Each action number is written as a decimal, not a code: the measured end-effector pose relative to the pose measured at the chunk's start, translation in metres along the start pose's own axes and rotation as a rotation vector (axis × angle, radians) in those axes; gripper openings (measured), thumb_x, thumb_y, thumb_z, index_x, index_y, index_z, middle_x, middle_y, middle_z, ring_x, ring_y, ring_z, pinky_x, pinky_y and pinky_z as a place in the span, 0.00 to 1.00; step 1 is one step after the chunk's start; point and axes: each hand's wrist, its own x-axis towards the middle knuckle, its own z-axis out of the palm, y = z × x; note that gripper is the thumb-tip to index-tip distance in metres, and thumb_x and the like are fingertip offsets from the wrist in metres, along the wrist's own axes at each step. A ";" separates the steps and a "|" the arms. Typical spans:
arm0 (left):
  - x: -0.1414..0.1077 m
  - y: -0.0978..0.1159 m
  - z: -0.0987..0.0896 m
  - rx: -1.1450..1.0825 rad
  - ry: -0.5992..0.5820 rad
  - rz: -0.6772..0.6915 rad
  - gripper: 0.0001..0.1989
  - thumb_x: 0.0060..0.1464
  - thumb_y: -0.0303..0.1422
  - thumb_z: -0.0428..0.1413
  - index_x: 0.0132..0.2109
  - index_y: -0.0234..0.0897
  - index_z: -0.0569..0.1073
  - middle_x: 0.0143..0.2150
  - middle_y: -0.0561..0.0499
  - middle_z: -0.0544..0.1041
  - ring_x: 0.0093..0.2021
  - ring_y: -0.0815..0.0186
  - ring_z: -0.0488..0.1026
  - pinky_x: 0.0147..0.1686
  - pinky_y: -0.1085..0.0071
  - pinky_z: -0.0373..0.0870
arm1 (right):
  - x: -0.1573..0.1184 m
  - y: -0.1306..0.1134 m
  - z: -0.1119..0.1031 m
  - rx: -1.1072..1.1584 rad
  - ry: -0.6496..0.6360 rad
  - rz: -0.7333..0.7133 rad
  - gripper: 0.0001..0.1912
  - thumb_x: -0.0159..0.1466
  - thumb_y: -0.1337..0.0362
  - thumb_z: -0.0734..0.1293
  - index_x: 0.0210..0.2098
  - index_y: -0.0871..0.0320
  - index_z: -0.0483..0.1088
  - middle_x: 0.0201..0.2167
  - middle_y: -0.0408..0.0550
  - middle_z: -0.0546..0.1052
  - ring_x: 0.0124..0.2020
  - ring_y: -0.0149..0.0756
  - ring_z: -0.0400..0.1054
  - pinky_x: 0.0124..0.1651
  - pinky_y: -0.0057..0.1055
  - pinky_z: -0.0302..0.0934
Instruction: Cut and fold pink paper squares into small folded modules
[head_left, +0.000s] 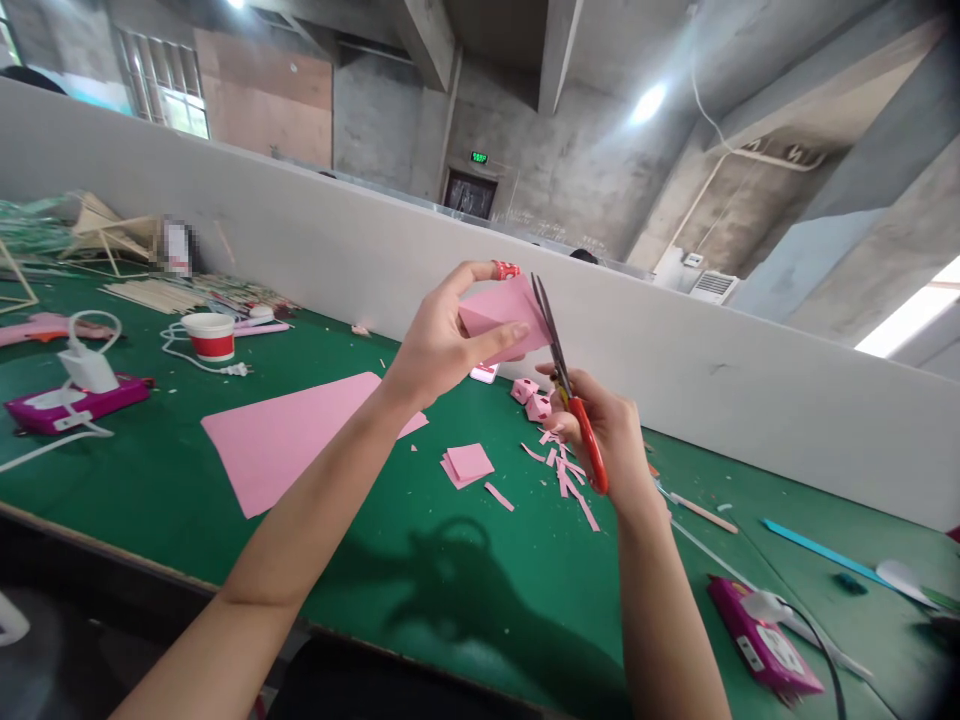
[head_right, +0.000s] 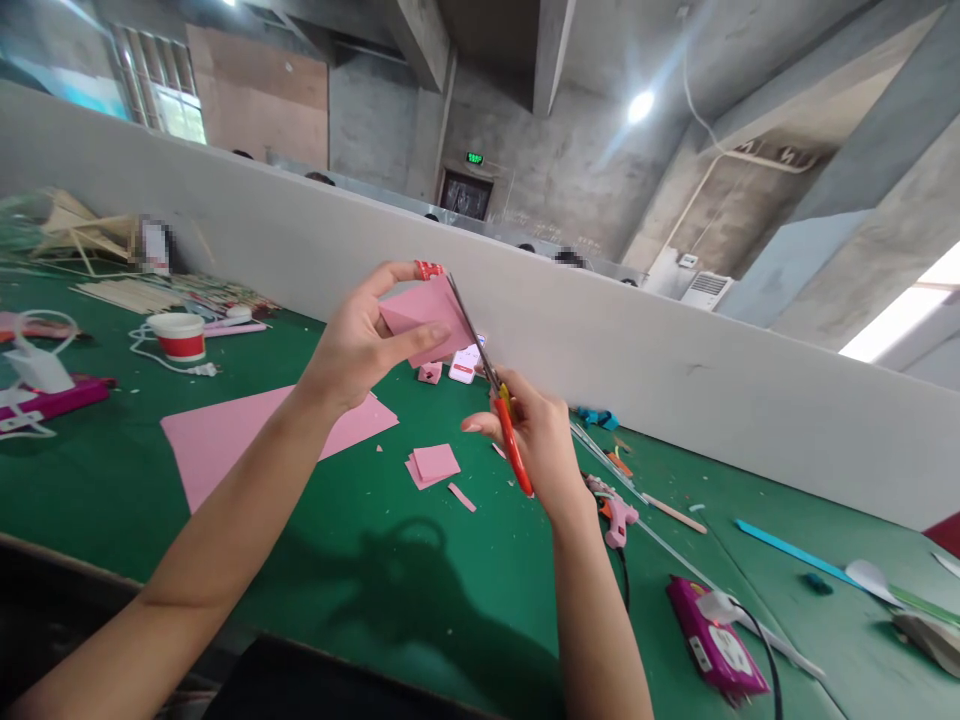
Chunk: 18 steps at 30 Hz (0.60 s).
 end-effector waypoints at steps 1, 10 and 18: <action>0.000 0.000 0.000 0.015 0.008 0.001 0.28 0.50 0.39 0.67 0.56 0.40 0.70 0.28 0.55 0.72 0.29 0.65 0.74 0.28 0.71 0.70 | 0.000 0.000 0.000 0.012 -0.011 0.009 0.39 0.57 0.32 0.65 0.52 0.57 0.75 0.24 0.40 0.68 0.24 0.29 0.60 0.30 0.25 0.59; 0.001 -0.004 0.000 0.096 0.048 0.050 0.26 0.50 0.35 0.67 0.55 0.40 0.72 0.33 0.51 0.76 0.35 0.60 0.76 0.33 0.66 0.73 | 0.002 0.003 0.001 0.078 -0.052 0.046 0.38 0.58 0.33 0.66 0.54 0.56 0.74 0.23 0.38 0.67 0.20 0.28 0.61 0.28 0.25 0.59; -0.001 -0.003 0.002 0.204 0.053 0.140 0.23 0.49 0.34 0.67 0.53 0.41 0.73 0.35 0.49 0.77 0.42 0.56 0.76 0.40 0.63 0.74 | 0.001 0.004 0.001 0.098 -0.035 0.059 0.37 0.58 0.34 0.67 0.54 0.56 0.74 0.23 0.38 0.66 0.20 0.27 0.60 0.26 0.25 0.58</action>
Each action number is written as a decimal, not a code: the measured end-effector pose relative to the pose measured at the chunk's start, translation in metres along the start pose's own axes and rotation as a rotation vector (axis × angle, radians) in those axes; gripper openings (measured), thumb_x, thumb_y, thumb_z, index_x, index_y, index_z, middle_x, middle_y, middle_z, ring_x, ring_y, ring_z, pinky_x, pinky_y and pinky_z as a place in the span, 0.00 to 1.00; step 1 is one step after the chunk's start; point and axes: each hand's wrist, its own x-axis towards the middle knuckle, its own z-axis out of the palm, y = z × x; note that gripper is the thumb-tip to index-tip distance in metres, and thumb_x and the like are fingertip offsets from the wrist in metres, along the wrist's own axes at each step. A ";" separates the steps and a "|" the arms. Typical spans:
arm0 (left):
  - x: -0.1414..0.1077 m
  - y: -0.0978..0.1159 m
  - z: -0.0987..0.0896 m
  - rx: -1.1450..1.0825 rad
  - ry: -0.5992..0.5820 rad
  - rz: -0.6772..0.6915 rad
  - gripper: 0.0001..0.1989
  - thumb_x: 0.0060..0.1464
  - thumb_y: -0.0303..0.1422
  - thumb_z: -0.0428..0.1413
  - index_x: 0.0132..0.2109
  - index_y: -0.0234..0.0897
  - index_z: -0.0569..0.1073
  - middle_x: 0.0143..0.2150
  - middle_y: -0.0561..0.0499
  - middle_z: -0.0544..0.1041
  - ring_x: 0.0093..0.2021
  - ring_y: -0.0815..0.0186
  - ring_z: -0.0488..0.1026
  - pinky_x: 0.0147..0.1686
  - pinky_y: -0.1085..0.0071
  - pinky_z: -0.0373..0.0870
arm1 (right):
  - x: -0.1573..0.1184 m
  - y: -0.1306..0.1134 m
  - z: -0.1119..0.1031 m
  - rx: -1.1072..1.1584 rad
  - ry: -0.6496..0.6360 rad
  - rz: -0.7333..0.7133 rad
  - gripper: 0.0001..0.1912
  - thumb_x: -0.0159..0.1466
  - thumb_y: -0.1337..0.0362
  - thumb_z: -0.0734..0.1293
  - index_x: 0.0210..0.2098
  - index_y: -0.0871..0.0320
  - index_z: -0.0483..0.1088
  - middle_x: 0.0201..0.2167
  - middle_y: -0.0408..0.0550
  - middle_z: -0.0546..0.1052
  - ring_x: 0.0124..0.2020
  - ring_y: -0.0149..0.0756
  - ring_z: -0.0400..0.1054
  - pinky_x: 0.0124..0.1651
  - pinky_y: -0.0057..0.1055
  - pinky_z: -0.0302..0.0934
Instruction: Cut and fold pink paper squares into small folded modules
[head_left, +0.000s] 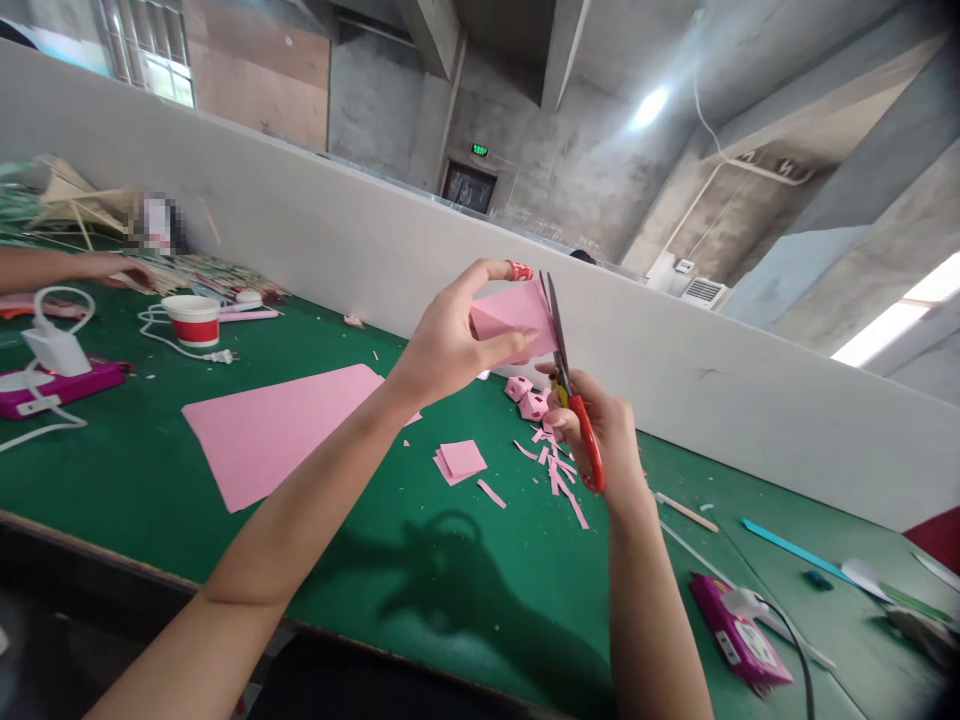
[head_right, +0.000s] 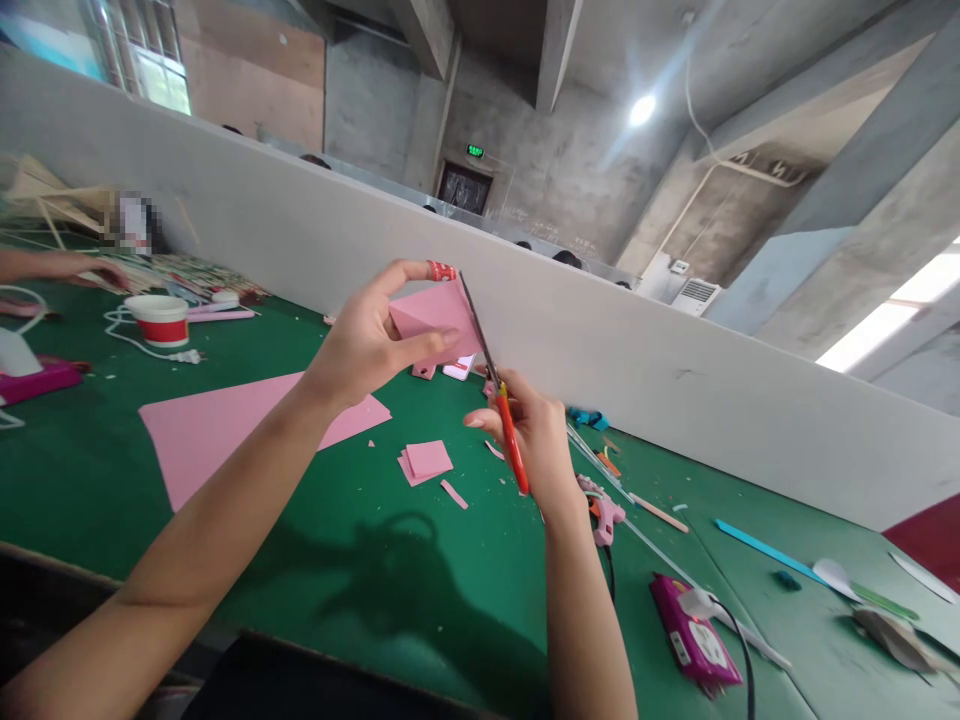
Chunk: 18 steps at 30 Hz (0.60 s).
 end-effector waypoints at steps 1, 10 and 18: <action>0.000 0.000 0.000 -0.002 -0.010 -0.005 0.23 0.50 0.34 0.67 0.53 0.41 0.73 0.35 0.49 0.77 0.42 0.57 0.76 0.39 0.63 0.74 | 0.000 0.000 0.000 0.004 0.000 0.002 0.36 0.59 0.34 0.66 0.53 0.56 0.74 0.23 0.38 0.67 0.20 0.28 0.61 0.27 0.25 0.58; 0.000 0.000 0.002 -0.030 -0.041 -0.052 0.22 0.49 0.33 0.67 0.52 0.40 0.74 0.34 0.51 0.77 0.38 0.58 0.77 0.37 0.64 0.75 | 0.000 0.002 0.001 0.024 0.003 0.010 0.38 0.58 0.33 0.66 0.54 0.57 0.74 0.23 0.38 0.67 0.20 0.27 0.59 0.25 0.25 0.57; 0.000 0.005 0.003 -0.114 -0.072 -0.151 0.11 0.52 0.36 0.64 0.40 0.35 0.75 0.29 0.52 0.76 0.29 0.65 0.74 0.29 0.70 0.71 | -0.001 -0.001 0.000 0.043 -0.028 0.016 0.38 0.59 0.34 0.66 0.55 0.57 0.73 0.24 0.39 0.67 0.21 0.28 0.60 0.27 0.25 0.58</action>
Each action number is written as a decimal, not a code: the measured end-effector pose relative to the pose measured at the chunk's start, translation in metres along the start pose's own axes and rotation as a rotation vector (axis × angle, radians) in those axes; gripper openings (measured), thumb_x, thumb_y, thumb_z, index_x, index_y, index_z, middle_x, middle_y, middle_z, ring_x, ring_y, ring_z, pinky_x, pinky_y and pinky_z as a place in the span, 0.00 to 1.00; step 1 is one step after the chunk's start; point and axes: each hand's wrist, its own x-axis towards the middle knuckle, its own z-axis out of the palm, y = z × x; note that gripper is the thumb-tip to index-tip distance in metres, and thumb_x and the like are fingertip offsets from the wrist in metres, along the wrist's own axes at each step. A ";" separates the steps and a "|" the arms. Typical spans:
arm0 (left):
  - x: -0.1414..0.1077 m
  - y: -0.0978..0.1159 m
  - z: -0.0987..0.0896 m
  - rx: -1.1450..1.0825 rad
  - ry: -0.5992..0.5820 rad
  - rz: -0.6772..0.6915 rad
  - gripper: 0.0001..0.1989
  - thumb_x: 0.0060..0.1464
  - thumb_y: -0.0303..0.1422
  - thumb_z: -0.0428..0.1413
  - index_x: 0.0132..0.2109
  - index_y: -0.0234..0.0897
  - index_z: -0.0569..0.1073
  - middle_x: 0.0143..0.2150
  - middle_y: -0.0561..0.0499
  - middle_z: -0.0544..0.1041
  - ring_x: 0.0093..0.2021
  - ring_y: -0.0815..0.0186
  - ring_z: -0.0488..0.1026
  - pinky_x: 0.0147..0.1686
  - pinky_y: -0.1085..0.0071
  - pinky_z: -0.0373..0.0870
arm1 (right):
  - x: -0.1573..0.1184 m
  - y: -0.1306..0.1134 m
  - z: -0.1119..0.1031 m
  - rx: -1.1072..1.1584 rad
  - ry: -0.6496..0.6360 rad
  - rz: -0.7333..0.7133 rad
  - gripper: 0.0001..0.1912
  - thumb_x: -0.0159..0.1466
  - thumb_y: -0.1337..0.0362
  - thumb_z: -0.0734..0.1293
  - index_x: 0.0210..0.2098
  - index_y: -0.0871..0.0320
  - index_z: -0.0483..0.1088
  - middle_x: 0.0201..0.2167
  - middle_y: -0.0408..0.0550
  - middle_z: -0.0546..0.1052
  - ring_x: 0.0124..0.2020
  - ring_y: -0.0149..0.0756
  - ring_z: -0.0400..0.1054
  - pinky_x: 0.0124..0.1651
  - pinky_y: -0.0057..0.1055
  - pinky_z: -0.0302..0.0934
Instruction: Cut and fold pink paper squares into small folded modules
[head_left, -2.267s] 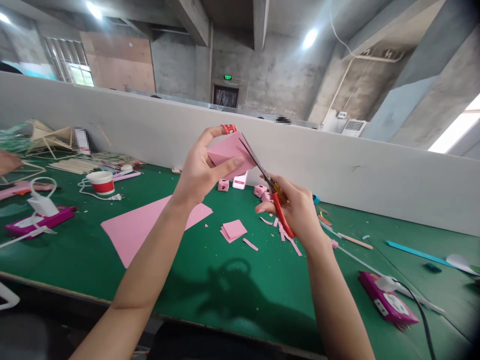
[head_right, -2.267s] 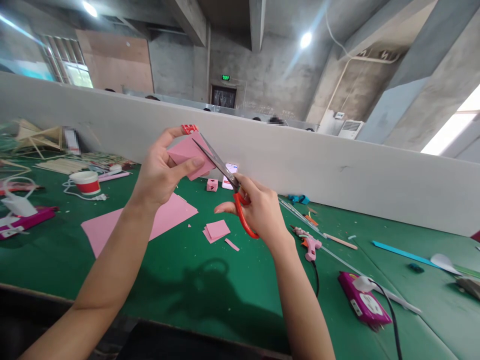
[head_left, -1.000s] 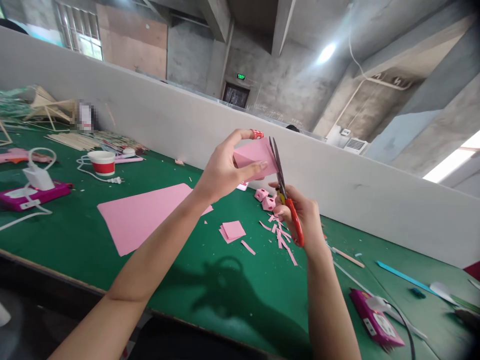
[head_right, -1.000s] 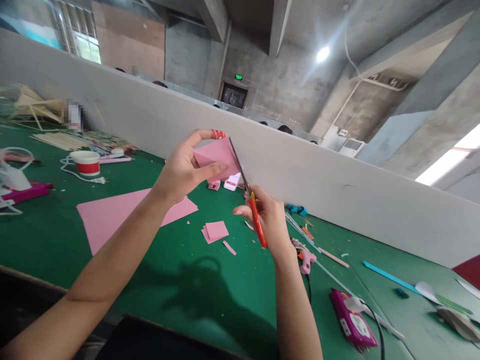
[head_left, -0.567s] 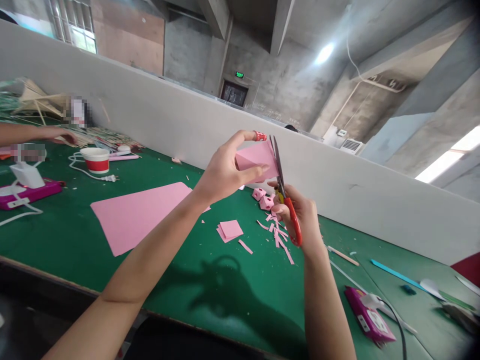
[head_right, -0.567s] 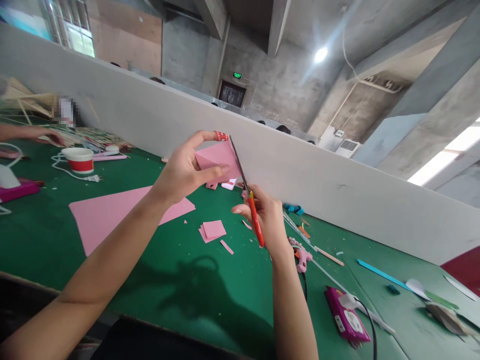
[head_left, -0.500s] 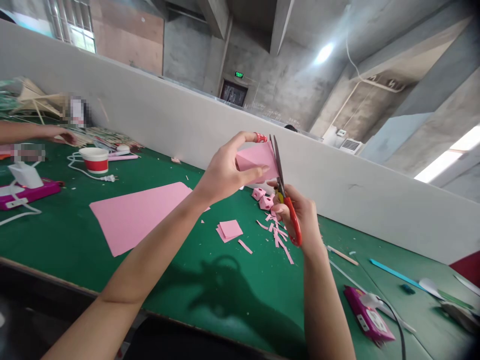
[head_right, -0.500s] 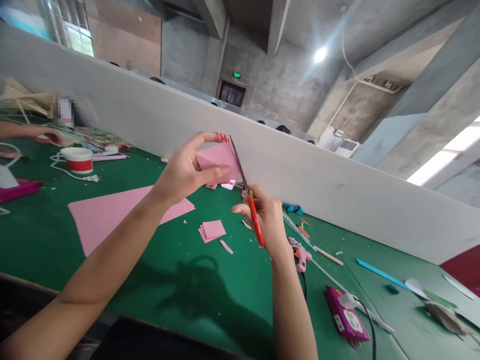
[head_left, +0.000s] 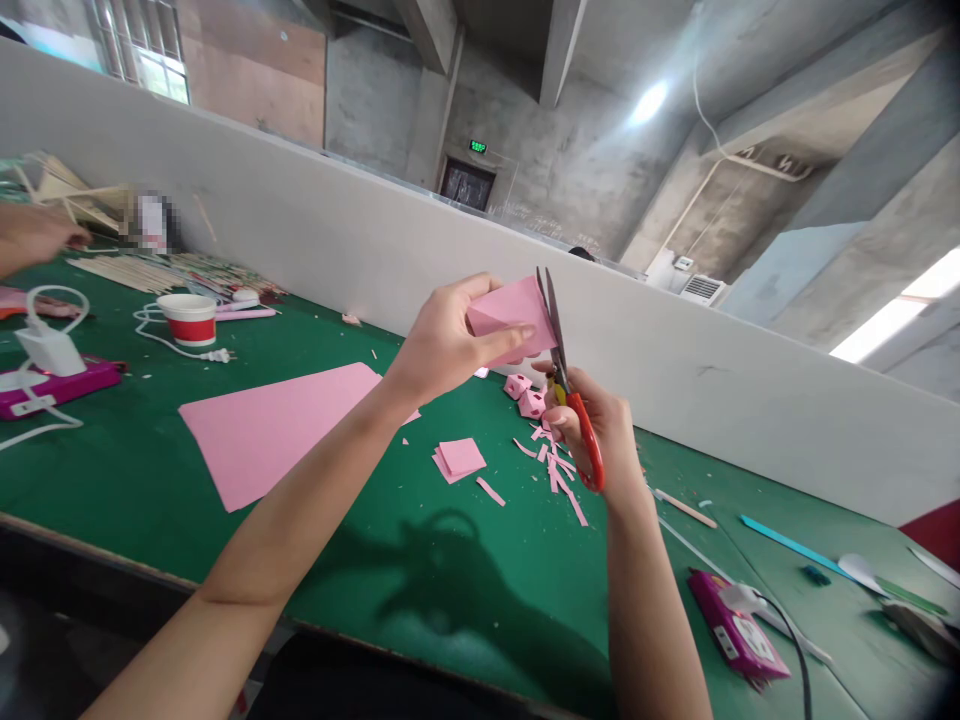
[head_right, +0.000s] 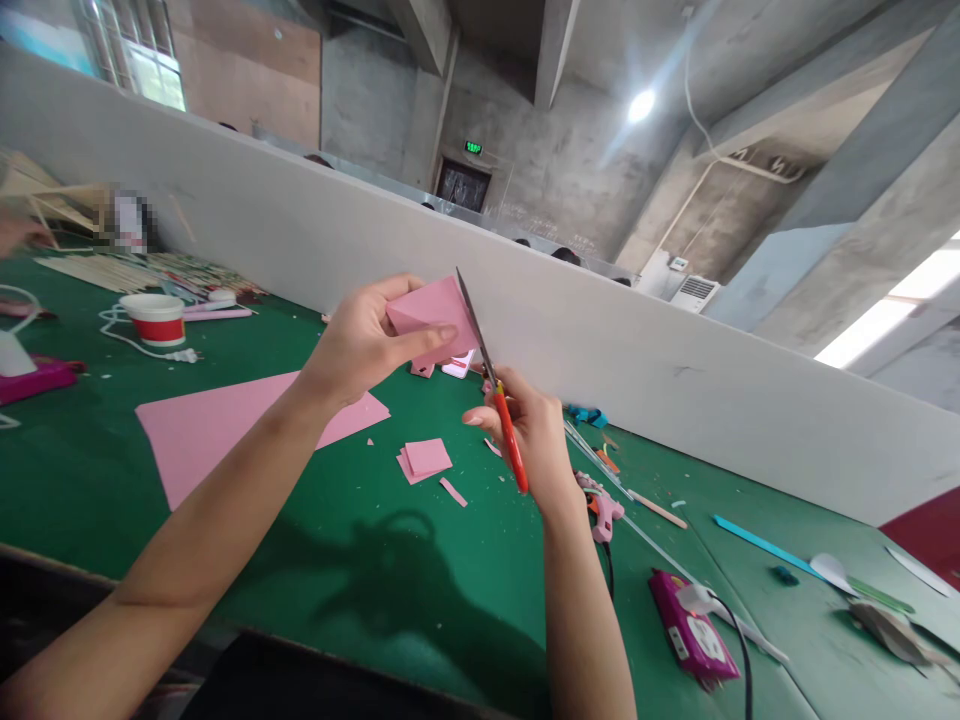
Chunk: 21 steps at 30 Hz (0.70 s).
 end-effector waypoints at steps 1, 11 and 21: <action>0.000 0.001 0.000 -0.005 -0.001 -0.006 0.11 0.52 0.36 0.64 0.39 0.35 0.75 0.29 0.52 0.76 0.28 0.65 0.73 0.29 0.70 0.71 | 0.000 0.000 0.000 -0.005 -0.001 -0.002 0.38 0.59 0.34 0.66 0.55 0.57 0.73 0.24 0.39 0.67 0.21 0.28 0.60 0.27 0.26 0.58; -0.004 0.010 -0.001 -0.007 -0.030 -0.052 0.11 0.56 0.39 0.59 0.34 0.34 0.77 0.26 0.54 0.71 0.25 0.71 0.64 0.23 0.75 0.60 | 0.000 0.000 0.000 -0.041 -0.005 -0.023 0.39 0.59 0.32 0.64 0.54 0.56 0.74 0.23 0.39 0.67 0.20 0.27 0.60 0.26 0.25 0.58; -0.002 0.008 -0.001 -0.020 -0.008 -0.070 0.13 0.55 0.41 0.59 0.31 0.35 0.76 0.24 0.54 0.67 0.24 0.72 0.61 0.22 0.75 0.57 | 0.000 -0.004 0.002 -0.032 -0.017 -0.005 0.38 0.58 0.31 0.64 0.49 0.57 0.75 0.22 0.39 0.68 0.20 0.28 0.61 0.27 0.25 0.58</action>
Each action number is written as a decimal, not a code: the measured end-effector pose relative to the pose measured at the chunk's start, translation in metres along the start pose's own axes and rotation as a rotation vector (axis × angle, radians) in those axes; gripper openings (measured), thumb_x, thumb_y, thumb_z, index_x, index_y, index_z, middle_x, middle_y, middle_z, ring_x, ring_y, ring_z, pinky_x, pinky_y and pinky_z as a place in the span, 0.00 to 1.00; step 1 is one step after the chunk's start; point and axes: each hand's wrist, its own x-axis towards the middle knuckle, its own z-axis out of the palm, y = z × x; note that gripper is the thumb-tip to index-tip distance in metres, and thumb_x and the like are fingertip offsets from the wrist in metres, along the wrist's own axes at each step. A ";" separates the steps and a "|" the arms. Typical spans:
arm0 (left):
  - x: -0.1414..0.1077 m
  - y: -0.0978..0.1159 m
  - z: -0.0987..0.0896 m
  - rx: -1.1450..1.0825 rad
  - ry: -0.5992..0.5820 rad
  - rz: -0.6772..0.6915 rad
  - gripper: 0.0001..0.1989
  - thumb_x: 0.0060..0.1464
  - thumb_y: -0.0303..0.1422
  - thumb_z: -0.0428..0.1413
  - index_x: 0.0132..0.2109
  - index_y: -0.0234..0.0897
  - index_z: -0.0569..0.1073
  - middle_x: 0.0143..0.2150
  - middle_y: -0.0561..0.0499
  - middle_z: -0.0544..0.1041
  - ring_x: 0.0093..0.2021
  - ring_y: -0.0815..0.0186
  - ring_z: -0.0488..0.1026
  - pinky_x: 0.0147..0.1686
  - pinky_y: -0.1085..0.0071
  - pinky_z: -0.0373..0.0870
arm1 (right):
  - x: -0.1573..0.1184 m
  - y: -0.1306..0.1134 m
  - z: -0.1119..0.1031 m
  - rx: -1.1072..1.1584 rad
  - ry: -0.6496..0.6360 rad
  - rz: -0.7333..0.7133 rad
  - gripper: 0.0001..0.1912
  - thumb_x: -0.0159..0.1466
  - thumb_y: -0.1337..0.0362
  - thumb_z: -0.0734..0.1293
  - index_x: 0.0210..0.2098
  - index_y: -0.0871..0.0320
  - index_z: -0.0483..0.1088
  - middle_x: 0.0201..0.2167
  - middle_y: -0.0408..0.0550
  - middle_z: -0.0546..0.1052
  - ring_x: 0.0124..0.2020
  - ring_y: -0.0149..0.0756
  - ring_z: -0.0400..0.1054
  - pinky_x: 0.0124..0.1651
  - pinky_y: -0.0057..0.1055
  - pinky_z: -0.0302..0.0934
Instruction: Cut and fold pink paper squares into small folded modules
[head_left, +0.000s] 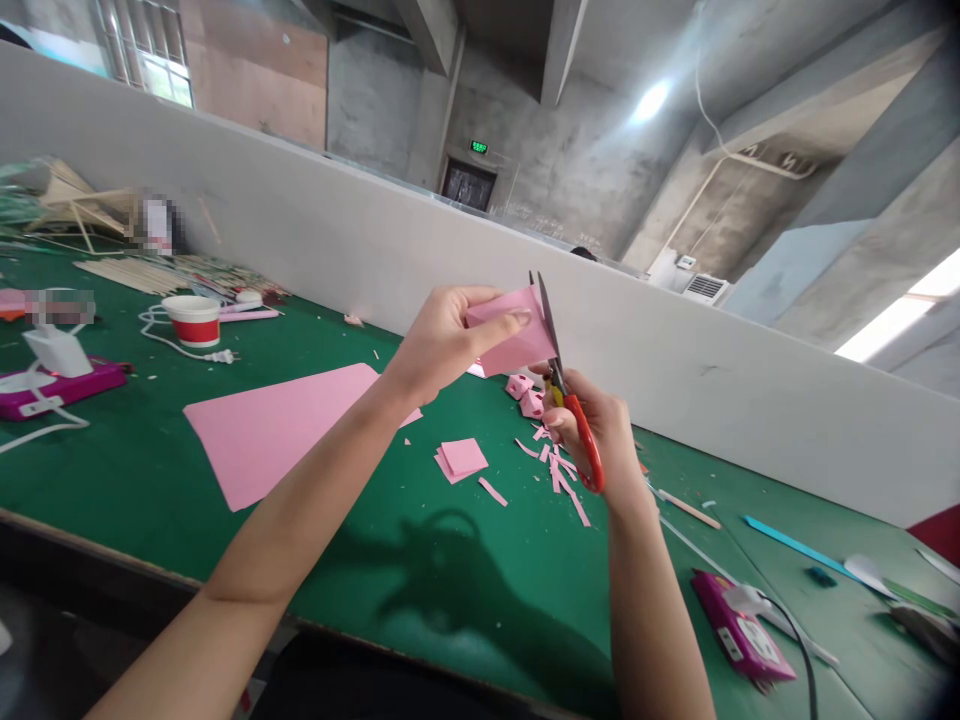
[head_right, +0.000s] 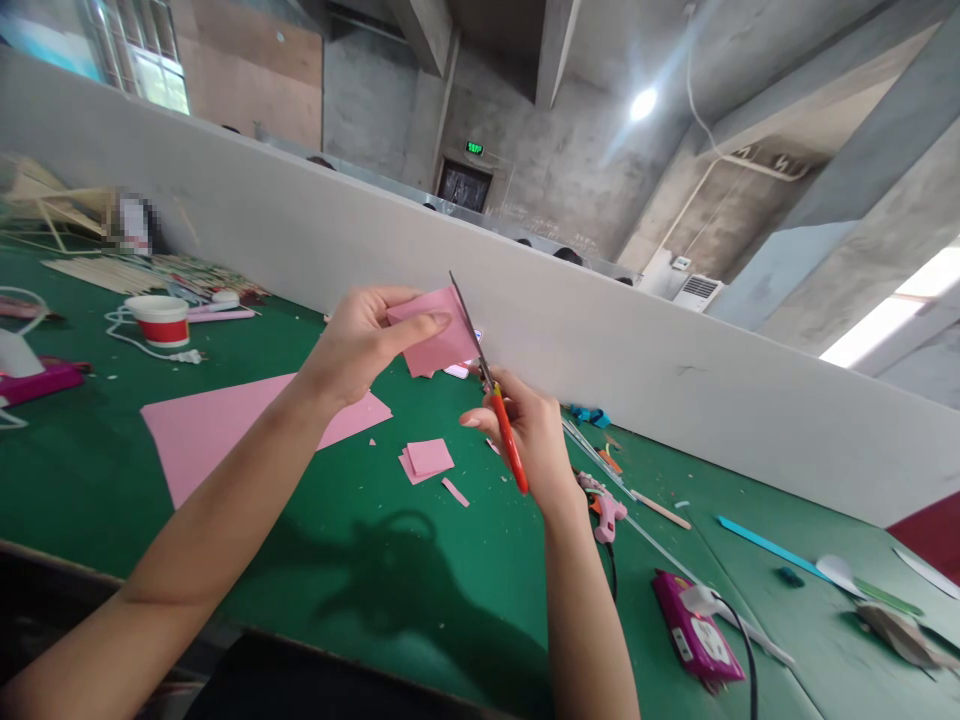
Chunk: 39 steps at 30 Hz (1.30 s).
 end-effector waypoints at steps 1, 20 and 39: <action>0.000 0.000 0.000 0.003 0.003 -0.003 0.13 0.55 0.41 0.59 0.30 0.35 0.75 0.24 0.54 0.66 0.24 0.72 0.60 0.21 0.75 0.57 | 0.000 0.000 0.000 -0.001 -0.004 0.001 0.37 0.58 0.32 0.64 0.49 0.57 0.74 0.23 0.39 0.68 0.20 0.28 0.61 0.27 0.25 0.58; 0.000 0.000 0.000 -0.035 0.004 0.009 0.15 0.55 0.40 0.59 0.26 0.36 0.71 0.22 0.55 0.61 0.23 0.73 0.56 0.21 0.74 0.53 | 0.001 0.002 0.003 0.022 -0.007 0.025 0.35 0.58 0.31 0.64 0.42 0.57 0.74 0.21 0.38 0.66 0.17 0.27 0.59 0.24 0.25 0.57; 0.001 -0.003 -0.001 -0.025 0.017 -0.016 0.15 0.55 0.40 0.59 0.25 0.36 0.72 0.21 0.55 0.63 0.22 0.72 0.58 0.21 0.73 0.53 | 0.000 0.001 0.002 0.030 -0.033 0.012 0.35 0.60 0.33 0.64 0.48 0.58 0.75 0.17 0.36 0.65 0.16 0.27 0.60 0.23 0.25 0.57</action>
